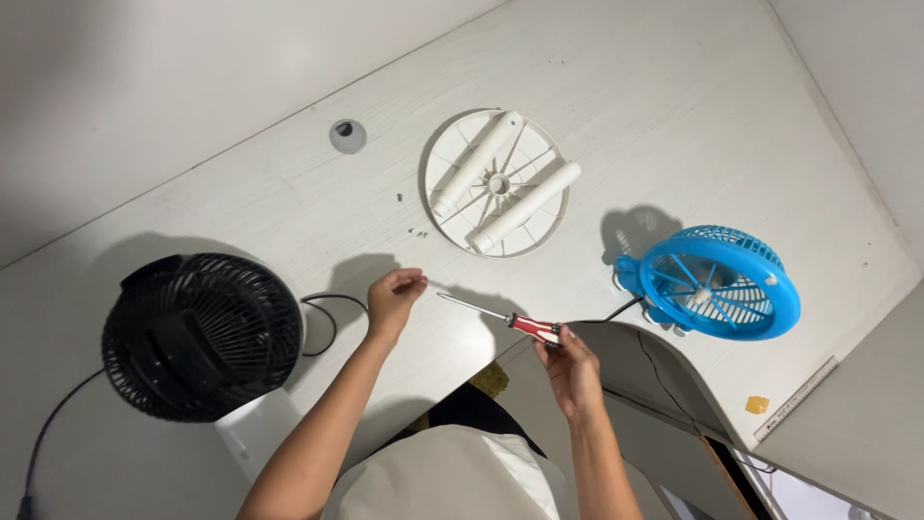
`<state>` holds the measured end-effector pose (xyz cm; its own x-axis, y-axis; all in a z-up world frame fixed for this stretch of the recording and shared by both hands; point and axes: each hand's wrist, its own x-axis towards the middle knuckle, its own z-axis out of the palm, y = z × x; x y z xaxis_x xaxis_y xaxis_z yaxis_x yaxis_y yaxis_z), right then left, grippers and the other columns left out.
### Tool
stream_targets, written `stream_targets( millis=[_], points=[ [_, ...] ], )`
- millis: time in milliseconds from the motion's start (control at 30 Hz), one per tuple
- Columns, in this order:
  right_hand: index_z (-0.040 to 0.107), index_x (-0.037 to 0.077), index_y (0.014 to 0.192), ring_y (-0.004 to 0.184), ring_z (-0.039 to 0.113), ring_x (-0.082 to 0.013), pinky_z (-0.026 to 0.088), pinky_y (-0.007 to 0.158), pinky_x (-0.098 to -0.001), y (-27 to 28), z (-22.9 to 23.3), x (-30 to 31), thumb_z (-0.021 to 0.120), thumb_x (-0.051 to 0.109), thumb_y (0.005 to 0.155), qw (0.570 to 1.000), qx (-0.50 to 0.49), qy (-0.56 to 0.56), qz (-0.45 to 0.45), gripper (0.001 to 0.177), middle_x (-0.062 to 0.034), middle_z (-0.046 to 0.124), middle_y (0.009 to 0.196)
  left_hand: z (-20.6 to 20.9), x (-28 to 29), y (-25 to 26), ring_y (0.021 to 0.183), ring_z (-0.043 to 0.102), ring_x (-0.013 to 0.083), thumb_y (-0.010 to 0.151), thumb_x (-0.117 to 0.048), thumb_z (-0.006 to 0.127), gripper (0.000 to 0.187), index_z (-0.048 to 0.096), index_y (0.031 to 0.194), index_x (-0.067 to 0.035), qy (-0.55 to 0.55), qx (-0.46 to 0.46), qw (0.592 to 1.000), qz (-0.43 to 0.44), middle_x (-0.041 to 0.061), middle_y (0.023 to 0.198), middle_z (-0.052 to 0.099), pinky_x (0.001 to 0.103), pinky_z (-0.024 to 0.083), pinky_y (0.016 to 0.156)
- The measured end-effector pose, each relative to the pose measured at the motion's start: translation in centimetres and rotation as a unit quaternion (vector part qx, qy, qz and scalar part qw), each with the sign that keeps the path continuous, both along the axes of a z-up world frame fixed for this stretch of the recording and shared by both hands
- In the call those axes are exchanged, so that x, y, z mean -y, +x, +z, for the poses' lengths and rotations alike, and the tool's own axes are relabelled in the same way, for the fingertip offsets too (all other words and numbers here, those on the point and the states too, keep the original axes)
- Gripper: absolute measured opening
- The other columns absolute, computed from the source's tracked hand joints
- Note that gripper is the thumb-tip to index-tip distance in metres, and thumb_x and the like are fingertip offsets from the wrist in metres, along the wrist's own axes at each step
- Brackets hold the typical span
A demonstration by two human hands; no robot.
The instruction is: The person disassembles a small electric fan on a white table. They use a screwdriver to remove screws from the front grille, detach the grille, and then remove the fan blade from the motor housing. The components are placed on the table.
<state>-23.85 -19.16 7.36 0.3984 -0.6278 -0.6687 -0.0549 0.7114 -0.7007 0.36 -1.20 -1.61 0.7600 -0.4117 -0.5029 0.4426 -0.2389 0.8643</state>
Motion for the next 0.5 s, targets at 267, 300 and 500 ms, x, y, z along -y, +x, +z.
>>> stream_targets(
  millis=[267,300,500],
  points=[
    [0.058,-0.013,0.116,0.107,0.070,-0.0287,0.059,0.099,-0.0318,0.3,-1.6,-0.5,0.058,0.019,0.101,0.994,-0.017,0.101,0.024,0.036,-0.0240,0.065,0.115,-4.0,4.2,1.5,0.084,0.072,0.0154,0.089,-0.008,0.075,0.015,0.074,0.103,-0.006,0.156,0.144,0.977,0.019,0.004,0.098,0.078,0.031,0.056,0.078],
    [0.056,-0.015,0.116,0.109,0.070,-0.0292,0.059,0.099,-0.0317,0.4,-1.7,-0.6,0.059,0.019,0.101,0.993,-0.014,0.111,0.026,0.037,-0.0246,0.065,0.116,-4.3,4.5,1.6,0.084,0.072,0.0156,0.089,-0.008,0.075,0.015,0.074,0.103,-0.006,0.166,0.154,0.974,0.024,0.004,0.098,0.078,0.031,0.056,0.078],
    [0.056,-0.014,0.128,0.109,0.069,-0.0273,0.058,0.100,-0.0300,0.9,-2.0,-1.0,0.058,0.020,0.099,0.991,-0.013,0.120,0.056,0.046,-0.0237,0.065,0.118,-6.2,5.0,1.8,0.085,0.073,0.0193,0.086,-0.010,0.079,0.017,0.075,0.100,-0.004,0.197,0.224,0.953,0.045,0.009,0.096,0.078,0.033,0.058,0.077]
  ],
)
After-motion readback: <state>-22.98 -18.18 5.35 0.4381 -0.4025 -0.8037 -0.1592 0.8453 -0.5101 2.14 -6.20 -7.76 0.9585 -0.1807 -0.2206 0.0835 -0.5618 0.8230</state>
